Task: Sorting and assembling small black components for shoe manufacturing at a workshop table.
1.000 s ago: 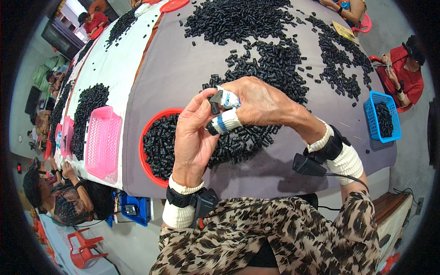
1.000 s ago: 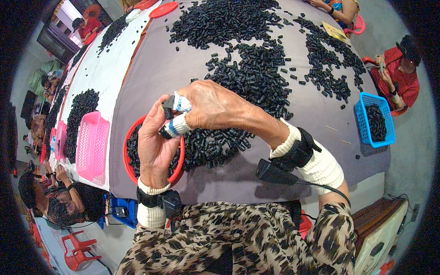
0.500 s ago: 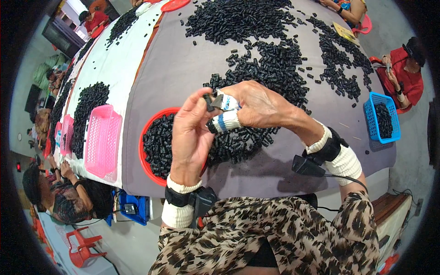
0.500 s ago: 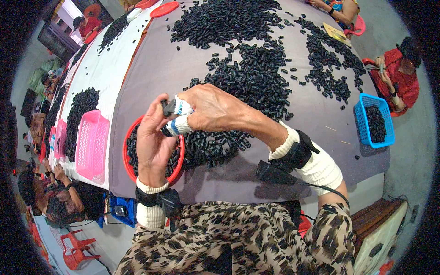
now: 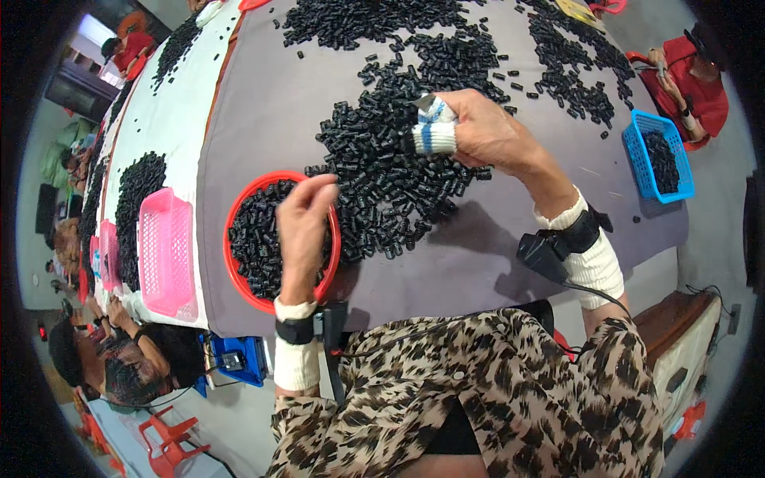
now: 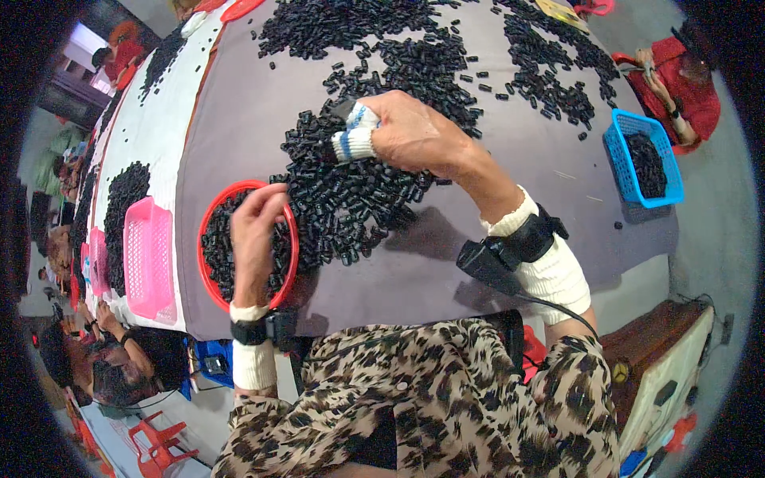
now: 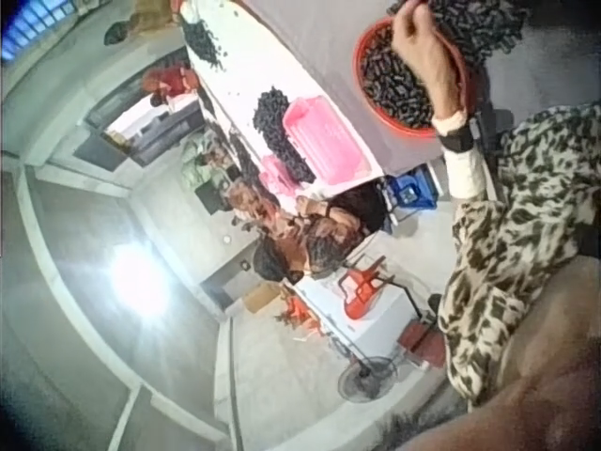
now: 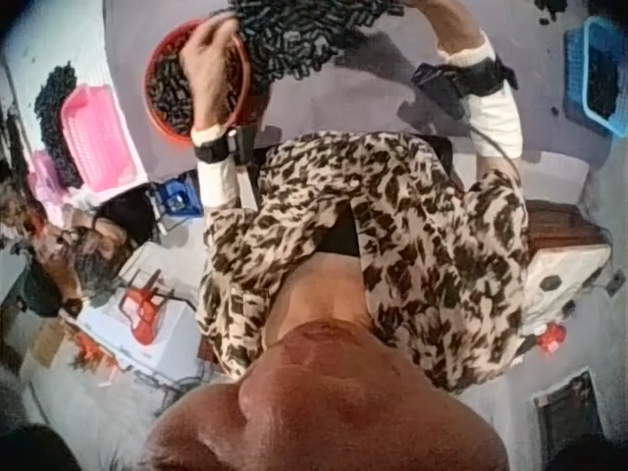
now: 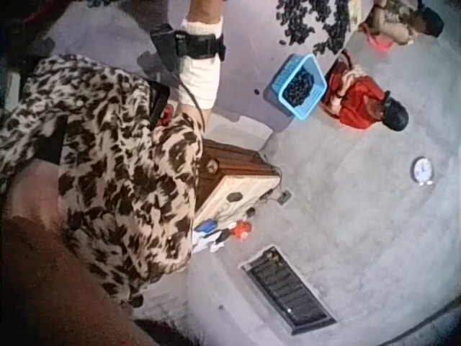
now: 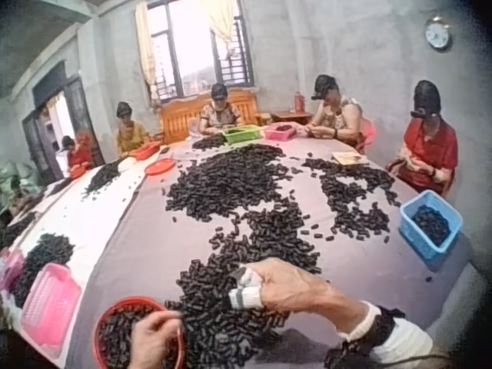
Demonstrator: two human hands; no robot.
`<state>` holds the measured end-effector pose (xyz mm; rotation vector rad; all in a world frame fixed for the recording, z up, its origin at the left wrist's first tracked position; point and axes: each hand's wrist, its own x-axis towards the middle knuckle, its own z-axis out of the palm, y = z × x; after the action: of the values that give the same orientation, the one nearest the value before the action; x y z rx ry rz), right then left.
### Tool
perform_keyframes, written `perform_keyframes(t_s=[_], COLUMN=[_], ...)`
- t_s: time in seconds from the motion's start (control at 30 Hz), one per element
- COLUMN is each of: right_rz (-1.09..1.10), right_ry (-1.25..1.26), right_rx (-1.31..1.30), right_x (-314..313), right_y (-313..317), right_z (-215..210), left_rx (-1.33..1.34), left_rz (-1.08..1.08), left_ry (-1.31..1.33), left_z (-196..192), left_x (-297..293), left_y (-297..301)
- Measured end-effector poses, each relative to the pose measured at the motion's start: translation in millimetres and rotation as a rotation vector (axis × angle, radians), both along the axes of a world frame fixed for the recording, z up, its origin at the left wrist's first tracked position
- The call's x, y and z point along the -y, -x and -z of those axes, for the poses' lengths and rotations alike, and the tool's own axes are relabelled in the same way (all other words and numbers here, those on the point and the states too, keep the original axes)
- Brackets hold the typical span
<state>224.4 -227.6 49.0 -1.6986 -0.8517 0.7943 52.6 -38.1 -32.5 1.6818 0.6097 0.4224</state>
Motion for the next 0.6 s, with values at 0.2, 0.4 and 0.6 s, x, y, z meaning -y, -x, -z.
perform_keyframes(t_s=[0.2,0.4,0.6], right_rz=[0.128,0.148,0.131], right_ry=[-0.012,0.014,0.037], right_rx=[-0.177,-0.233,-0.275], right_x=[34,50,44], right_y=[-16,-18,-12], right_z=[33,55,60], left_rx=[-0.059,-0.095,0.006], left_rz=[0.293,0.417,0.400], left_ry=[-0.512,-1.008,-0.754], left_z=[37,63,54], left_x=[53,68,54], left_y=[-45,-68,-66])
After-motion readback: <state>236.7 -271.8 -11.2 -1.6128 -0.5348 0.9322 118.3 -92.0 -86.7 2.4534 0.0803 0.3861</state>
